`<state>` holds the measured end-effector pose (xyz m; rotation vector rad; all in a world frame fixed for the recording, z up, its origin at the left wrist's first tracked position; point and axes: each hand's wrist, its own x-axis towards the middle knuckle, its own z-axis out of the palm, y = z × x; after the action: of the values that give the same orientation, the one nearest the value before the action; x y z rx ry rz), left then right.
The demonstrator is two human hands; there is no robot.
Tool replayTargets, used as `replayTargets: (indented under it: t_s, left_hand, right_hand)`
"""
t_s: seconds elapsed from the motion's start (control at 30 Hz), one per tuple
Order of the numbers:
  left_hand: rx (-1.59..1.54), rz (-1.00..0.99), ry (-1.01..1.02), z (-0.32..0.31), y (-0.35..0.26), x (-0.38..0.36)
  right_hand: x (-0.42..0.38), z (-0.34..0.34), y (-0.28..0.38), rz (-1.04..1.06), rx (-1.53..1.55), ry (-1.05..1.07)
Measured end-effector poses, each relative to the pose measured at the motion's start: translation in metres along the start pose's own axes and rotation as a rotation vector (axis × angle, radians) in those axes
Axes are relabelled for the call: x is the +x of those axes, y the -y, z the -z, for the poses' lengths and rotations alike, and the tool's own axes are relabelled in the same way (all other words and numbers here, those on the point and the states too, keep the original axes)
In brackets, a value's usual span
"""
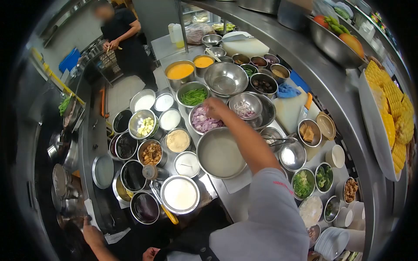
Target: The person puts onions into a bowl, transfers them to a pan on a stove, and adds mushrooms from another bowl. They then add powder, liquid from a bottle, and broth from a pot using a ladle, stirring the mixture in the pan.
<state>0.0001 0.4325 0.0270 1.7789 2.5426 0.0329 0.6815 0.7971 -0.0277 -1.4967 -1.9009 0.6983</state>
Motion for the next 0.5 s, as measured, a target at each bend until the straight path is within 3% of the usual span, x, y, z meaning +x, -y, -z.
replayTargets:
  t_s: [0.03,0.07,0.13,0.2,0.23,0.3,0.37,0.4,0.43,0.5]
  left_hand:
    - [0.206,-0.045,0.03,-0.01,0.001,-0.008]
    - [0.207,-0.031,0.032,-0.004,-0.024,-0.014]
    - [0.454,-0.194,0.147,0.015,-0.096,-0.017]
    - [0.056,-0.188,0.12,-0.078,-0.018,-0.005]
    - [0.293,-0.424,0.116,-0.07,-0.03,-0.006]
    - [0.367,-0.541,0.187,-0.085,-0.036,-0.005]
    - [0.104,-0.287,0.138,-0.072,-0.071,-0.019]
    - [-0.125,-0.147,0.11,-0.054,-0.099,-0.025]
    - [-0.122,-0.162,0.112,-0.066,-0.087,-0.02]
    - [0.601,-0.412,0.38,-0.1,-0.054,-0.012]
  right_hand:
    - [-0.002,-0.009,0.011,-0.013,-0.205,0.095]
    - [-0.001,-0.013,0.021,-0.022,-0.411,0.187]
    - [0.003,-0.008,0.032,-0.075,-0.393,0.191]
    - [0.008,-0.005,0.023,-0.097,-0.382,0.104]
    - [0.01,-0.001,0.01,-0.06,-0.385,0.012]
    - [0.006,0.019,0.002,-0.084,-0.333,0.036]
    - [-0.003,0.038,-0.012,-0.116,-0.281,0.048]
    - [-0.009,0.045,-0.025,-0.068,-0.171,-0.074]
    - [-0.016,0.054,-0.039,-0.015,-0.064,-0.195]
    - [-0.03,0.079,-0.07,-0.146,-0.353,-0.4]
